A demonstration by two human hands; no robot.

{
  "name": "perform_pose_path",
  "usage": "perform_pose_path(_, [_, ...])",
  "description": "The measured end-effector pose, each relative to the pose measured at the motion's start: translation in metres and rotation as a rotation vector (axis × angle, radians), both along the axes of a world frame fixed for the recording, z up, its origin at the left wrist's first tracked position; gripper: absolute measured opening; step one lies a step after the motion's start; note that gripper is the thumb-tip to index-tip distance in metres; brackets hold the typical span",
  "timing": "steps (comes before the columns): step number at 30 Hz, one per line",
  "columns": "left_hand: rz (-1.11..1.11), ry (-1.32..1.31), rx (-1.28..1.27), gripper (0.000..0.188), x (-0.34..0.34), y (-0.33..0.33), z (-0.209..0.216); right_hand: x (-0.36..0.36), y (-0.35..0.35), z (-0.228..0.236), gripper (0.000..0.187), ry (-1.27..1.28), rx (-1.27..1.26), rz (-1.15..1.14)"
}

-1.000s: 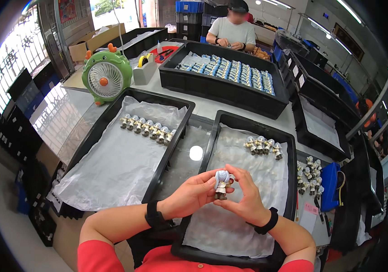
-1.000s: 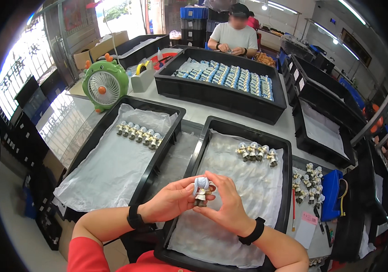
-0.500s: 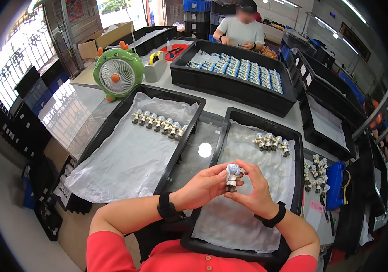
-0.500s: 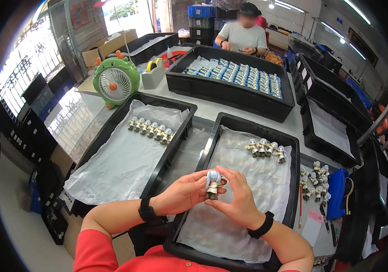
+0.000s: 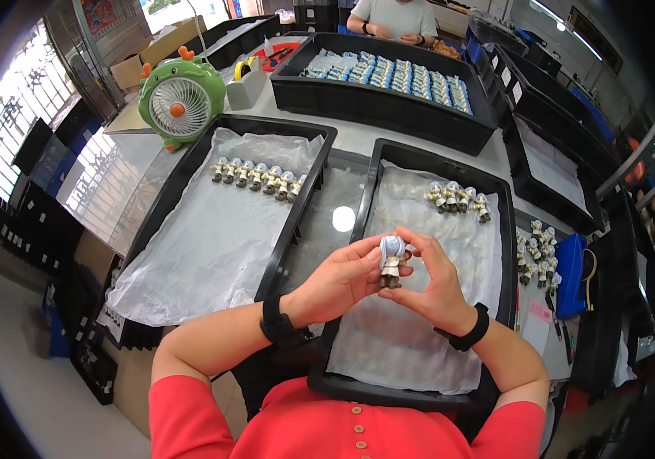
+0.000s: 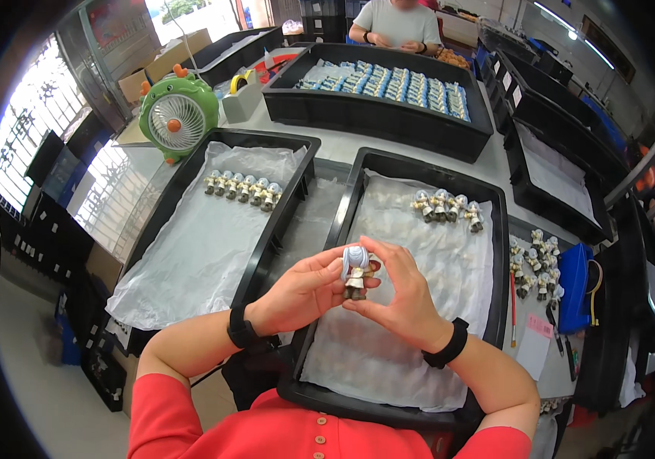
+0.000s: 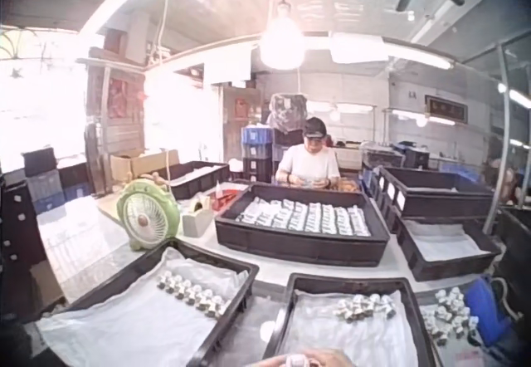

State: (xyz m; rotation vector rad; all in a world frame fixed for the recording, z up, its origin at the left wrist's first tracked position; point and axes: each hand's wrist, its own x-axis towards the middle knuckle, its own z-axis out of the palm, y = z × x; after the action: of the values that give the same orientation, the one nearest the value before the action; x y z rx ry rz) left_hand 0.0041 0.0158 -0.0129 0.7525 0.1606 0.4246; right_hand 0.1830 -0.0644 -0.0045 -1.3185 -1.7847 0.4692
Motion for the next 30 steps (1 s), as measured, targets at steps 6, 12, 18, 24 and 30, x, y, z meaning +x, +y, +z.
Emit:
perform_pose_path(6, [0.001,-0.007,0.017,0.049,-0.0010,-0.0027,-0.0027,-0.0026,-0.0012,0.0009,0.077,-0.005,0.006,-0.011])
perform_pose_path(12, [0.037,-0.007,0.043,0.048,0.0006,-0.0032,-0.0065,-0.0030,0.0003,0.0005,0.074,-0.028,0.064,-0.014])
perform_pose_path(18, [0.036,-0.016,0.006,0.049,0.0004,-0.0020,-0.0058,-0.0038,-0.0007,0.0006,0.073,-0.005,0.035,-0.035])
perform_pose_path(24, [0.079,-0.009,-0.039,0.049,-0.0010,-0.0021,-0.0070,-0.0042,-0.0018,-0.0006,0.068,0.011,0.051,-0.057])
perform_pose_path(30, [0.186,0.045,-0.018,0.039,-0.0018,-0.0023,-0.0038,-0.0041,-0.0009,-0.0012,0.048,0.003,0.108,-0.113])
